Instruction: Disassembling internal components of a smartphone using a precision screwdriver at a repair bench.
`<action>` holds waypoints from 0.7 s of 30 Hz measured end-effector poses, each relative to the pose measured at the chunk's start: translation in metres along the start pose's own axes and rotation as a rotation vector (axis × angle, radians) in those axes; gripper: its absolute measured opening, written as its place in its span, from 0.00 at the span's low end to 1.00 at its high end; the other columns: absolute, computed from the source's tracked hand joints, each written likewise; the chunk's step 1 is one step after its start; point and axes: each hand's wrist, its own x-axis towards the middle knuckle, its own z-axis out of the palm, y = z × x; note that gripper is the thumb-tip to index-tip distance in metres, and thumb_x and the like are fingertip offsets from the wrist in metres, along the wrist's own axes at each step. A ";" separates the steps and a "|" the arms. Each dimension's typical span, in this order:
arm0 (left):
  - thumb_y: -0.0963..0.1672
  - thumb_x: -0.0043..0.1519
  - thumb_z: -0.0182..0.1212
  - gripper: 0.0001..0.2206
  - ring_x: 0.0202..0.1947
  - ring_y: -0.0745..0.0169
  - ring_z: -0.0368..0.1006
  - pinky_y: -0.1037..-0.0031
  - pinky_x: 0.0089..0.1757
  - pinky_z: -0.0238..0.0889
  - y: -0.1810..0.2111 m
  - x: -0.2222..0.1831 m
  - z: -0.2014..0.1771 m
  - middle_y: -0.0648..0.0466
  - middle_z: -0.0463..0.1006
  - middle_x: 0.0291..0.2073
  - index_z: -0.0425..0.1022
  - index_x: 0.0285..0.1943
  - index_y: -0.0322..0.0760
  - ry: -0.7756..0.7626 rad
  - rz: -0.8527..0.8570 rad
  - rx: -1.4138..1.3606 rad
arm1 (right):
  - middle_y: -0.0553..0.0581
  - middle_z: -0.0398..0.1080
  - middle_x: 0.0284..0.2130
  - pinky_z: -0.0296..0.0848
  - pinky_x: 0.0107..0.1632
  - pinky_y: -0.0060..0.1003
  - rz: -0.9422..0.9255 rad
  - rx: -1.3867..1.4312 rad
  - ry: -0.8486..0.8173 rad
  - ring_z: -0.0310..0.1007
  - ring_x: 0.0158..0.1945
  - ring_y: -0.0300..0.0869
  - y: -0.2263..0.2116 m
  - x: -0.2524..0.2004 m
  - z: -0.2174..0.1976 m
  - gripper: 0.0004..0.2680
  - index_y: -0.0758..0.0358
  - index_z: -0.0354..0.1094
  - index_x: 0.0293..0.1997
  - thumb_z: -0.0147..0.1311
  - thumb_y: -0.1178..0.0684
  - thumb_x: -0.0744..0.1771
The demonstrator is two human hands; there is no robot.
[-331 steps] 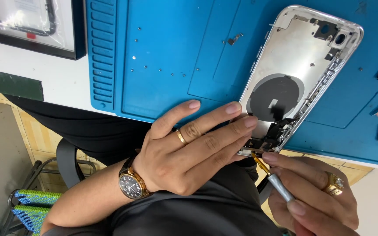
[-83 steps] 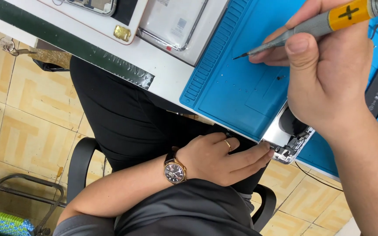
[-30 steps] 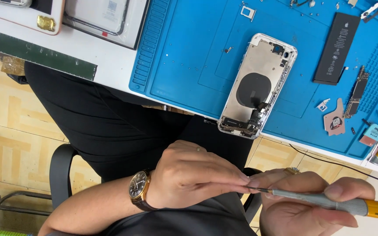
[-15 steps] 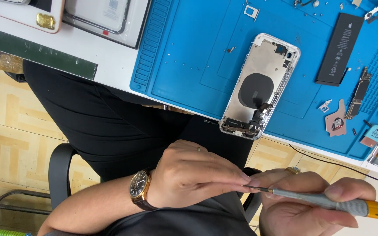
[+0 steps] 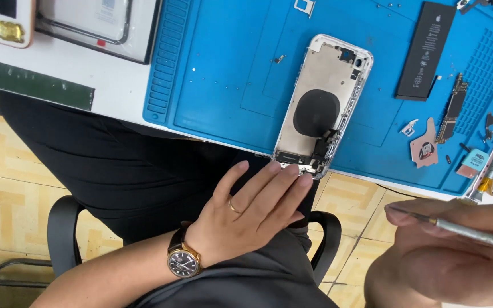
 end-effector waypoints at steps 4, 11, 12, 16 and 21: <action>0.63 0.79 0.52 0.28 0.73 0.62 0.55 0.54 0.65 0.54 0.005 -0.009 0.008 0.57 0.60 0.74 0.68 0.79 0.51 -0.126 0.016 0.172 | 0.76 0.66 0.26 0.76 0.38 0.50 -0.266 -0.094 -0.201 0.72 0.27 0.62 0.015 0.022 -0.010 0.26 0.84 0.58 0.40 0.25 0.41 0.79; 0.65 0.79 0.53 0.28 0.72 0.63 0.55 0.50 0.66 0.49 -0.001 -0.010 0.008 0.57 0.58 0.75 0.66 0.81 0.57 -0.166 0.022 0.277 | 0.46 0.53 0.59 0.94 0.43 0.57 -0.239 0.315 -0.428 0.76 0.34 0.49 0.037 0.032 -0.006 0.11 0.52 0.45 0.65 0.32 0.40 0.80; 0.66 0.79 0.53 0.29 0.72 0.63 0.54 0.50 0.65 0.48 -0.003 -0.010 0.008 0.57 0.59 0.74 0.64 0.81 0.59 -0.167 0.011 0.278 | 0.58 0.59 0.50 0.95 0.44 0.58 -0.199 0.325 -0.466 0.78 0.35 0.52 0.037 0.033 -0.007 0.10 0.51 0.45 0.64 0.32 0.41 0.79; 0.63 0.81 0.54 0.24 0.72 0.63 0.54 0.50 0.66 0.46 -0.005 -0.010 0.011 0.58 0.59 0.74 0.61 0.82 0.64 -0.151 -0.019 0.291 | 0.69 0.66 0.45 0.94 0.43 0.54 -0.184 0.265 -0.539 0.81 0.36 0.59 0.034 0.038 -0.004 0.10 0.50 0.43 0.64 0.32 0.43 0.78; 0.60 0.82 0.63 0.23 0.74 0.61 0.46 0.50 0.67 0.45 0.001 -0.012 0.013 0.61 0.53 0.74 0.64 0.81 0.64 -0.102 -0.052 0.313 | 0.65 0.72 0.37 0.65 0.36 0.40 -0.445 -0.126 -0.510 0.76 0.33 0.55 0.015 0.049 0.006 0.15 0.79 0.50 0.42 0.37 0.49 0.73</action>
